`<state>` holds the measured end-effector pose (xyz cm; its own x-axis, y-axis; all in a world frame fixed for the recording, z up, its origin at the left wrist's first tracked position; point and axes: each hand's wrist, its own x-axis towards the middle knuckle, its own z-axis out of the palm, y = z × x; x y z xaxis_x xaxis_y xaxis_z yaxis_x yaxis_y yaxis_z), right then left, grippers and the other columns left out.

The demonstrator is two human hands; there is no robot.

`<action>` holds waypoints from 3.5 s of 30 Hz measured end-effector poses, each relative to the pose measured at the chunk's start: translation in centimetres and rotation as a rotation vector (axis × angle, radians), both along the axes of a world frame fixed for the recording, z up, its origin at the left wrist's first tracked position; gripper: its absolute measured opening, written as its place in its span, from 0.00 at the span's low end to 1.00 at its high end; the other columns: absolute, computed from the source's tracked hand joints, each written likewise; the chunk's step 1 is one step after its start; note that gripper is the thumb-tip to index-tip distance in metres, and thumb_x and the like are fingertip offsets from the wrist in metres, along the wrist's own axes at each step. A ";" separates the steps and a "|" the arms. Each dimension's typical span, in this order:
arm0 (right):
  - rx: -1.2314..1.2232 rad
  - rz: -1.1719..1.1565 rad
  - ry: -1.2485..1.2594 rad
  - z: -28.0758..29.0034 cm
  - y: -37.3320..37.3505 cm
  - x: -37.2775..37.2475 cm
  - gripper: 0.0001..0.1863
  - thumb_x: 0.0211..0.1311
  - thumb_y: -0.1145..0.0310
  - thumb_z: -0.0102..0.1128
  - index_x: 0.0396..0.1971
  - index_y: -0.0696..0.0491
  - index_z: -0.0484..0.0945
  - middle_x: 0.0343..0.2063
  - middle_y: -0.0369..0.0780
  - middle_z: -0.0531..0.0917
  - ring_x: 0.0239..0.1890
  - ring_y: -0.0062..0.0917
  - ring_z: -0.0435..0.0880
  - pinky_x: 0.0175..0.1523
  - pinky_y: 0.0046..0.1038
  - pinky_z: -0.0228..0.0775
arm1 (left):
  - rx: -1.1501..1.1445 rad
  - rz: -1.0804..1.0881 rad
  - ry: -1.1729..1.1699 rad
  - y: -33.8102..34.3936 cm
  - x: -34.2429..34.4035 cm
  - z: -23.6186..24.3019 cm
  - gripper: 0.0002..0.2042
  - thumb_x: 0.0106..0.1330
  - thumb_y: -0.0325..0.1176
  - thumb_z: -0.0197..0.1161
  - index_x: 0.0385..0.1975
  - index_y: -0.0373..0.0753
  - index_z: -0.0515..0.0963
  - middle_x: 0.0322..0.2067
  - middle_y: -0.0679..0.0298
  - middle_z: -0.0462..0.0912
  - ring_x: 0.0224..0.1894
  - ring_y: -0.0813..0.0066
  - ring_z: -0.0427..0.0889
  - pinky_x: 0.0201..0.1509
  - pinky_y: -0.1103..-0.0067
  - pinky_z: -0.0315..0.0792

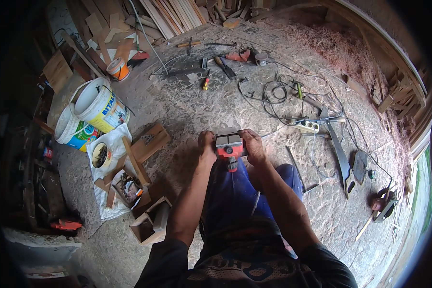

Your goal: The person works on an electric planer, using a tool to turn a screw and handling a small component by hand.

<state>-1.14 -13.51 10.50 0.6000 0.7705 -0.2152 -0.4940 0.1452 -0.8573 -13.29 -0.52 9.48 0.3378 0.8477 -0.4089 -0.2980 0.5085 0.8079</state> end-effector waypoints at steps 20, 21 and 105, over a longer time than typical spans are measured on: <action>-0.015 -0.008 0.044 0.3 0.5 0.2 0.08 0.66 0.70 0.52 0.36 0.56 0.80 0.29 0.36 0.83 0.30 0.19 0.81 0.36 0.22 0.74 | 0.056 0.005 0.074 -0.4 0.4 0.7 0.03 0.49 0.30 0.55 0.22 0.40 0.74 0.25 0.65 0.74 0.28 0.71 0.72 0.34 0.72 0.70; -0.007 -0.008 0.051 0.5 0.6 0.0 0.08 0.66 0.68 0.54 0.35 0.55 0.80 0.28 0.35 0.82 0.29 0.18 0.80 0.35 0.22 0.73 | 0.073 0.019 0.062 -0.2 0.2 0.6 0.03 0.50 0.30 0.55 0.22 0.39 0.74 0.24 0.65 0.73 0.27 0.72 0.72 0.32 0.73 0.70; -0.004 0.034 0.061 0.5 2.0 -0.1 0.07 0.63 0.67 0.60 0.31 0.53 0.82 0.24 0.32 0.81 0.25 0.15 0.77 0.32 0.22 0.71 | 0.003 -0.281 -0.023 2.0 -2.2 0.9 0.10 0.49 0.37 0.65 0.18 0.47 0.69 0.21 0.71 0.67 0.27 0.77 0.68 0.34 0.76 0.67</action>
